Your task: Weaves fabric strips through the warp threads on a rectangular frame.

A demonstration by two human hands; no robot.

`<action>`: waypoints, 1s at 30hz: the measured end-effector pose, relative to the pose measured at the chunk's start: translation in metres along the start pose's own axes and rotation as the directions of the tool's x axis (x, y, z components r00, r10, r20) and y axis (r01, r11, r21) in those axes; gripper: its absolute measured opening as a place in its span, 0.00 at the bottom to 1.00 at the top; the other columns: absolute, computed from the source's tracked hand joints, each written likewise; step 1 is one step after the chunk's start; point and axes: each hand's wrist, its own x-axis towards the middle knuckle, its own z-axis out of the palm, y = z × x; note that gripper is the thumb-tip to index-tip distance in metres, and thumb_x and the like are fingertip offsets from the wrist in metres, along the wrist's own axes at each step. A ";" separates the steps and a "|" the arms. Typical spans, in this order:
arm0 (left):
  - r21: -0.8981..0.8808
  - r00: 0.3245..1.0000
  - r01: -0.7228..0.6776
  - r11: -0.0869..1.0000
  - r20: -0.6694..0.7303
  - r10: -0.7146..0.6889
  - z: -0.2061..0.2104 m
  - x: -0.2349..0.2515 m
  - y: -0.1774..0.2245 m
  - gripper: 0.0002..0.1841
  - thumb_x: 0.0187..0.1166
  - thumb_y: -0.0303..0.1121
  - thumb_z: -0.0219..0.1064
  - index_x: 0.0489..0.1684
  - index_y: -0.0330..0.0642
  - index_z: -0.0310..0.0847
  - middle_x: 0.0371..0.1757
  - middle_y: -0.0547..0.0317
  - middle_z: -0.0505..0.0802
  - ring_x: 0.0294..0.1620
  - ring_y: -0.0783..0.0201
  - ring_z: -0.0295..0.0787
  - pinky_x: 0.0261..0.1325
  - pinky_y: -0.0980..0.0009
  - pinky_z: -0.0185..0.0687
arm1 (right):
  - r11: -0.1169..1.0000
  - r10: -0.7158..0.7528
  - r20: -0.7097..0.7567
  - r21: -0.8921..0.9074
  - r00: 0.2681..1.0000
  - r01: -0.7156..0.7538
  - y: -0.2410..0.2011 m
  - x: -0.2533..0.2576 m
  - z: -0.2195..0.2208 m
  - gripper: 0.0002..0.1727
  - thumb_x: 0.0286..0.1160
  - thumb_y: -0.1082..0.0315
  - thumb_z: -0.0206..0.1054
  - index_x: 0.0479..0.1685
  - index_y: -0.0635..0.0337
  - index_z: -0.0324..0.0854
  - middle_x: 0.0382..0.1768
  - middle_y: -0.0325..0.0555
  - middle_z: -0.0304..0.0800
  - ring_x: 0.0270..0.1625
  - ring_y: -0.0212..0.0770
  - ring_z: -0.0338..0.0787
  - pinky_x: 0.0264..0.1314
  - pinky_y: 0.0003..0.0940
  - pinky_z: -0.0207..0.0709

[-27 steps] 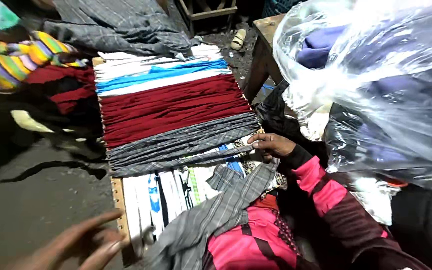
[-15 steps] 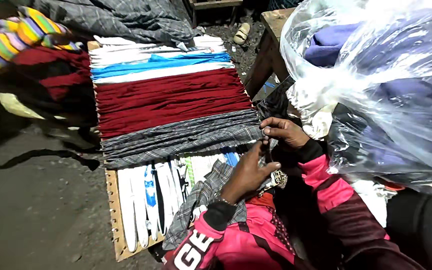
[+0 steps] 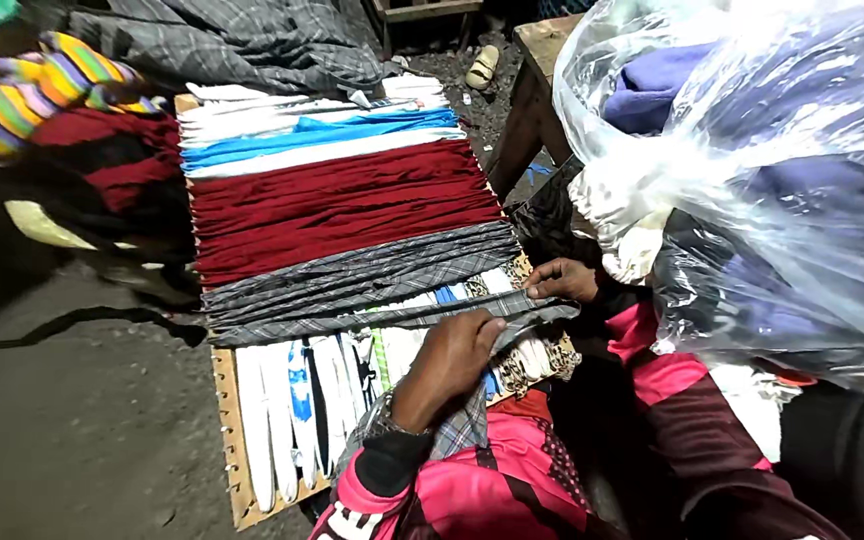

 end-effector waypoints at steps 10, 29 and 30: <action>0.387 0.961 0.133 0.913 -0.276 -0.023 -0.013 0.045 -0.042 0.11 0.85 0.41 0.63 0.46 0.46 0.88 0.34 0.47 0.93 0.39 0.42 0.93 0.39 0.36 0.85 | 0.983 -0.180 -0.093 0.009 0.979 0.182 0.004 0.009 -0.011 0.15 0.70 0.72 0.72 0.56 0.60 0.83 0.46 0.41 0.91 0.45 0.31 0.89 0.50 0.30 0.86; 0.311 0.900 0.203 0.928 -0.432 -0.052 0.004 0.071 -0.053 0.13 0.86 0.41 0.62 0.45 0.42 0.88 0.35 0.45 0.94 0.39 0.42 0.94 0.40 0.39 0.86 | 0.788 -0.387 -0.495 -0.615 0.778 0.000 0.033 0.044 0.001 0.11 0.79 0.69 0.67 0.54 0.61 0.87 0.49 0.55 0.92 0.53 0.50 0.92 0.62 0.55 0.82; 0.313 0.902 0.194 0.930 -0.431 -0.043 0.004 0.071 -0.055 0.13 0.86 0.41 0.62 0.45 0.42 0.88 0.34 0.46 0.94 0.38 0.42 0.94 0.39 0.39 0.86 | 0.775 -0.412 -0.492 -0.631 0.767 0.012 0.037 0.044 0.000 0.11 0.78 0.68 0.67 0.53 0.61 0.88 0.48 0.54 0.93 0.52 0.50 0.92 0.61 0.56 0.82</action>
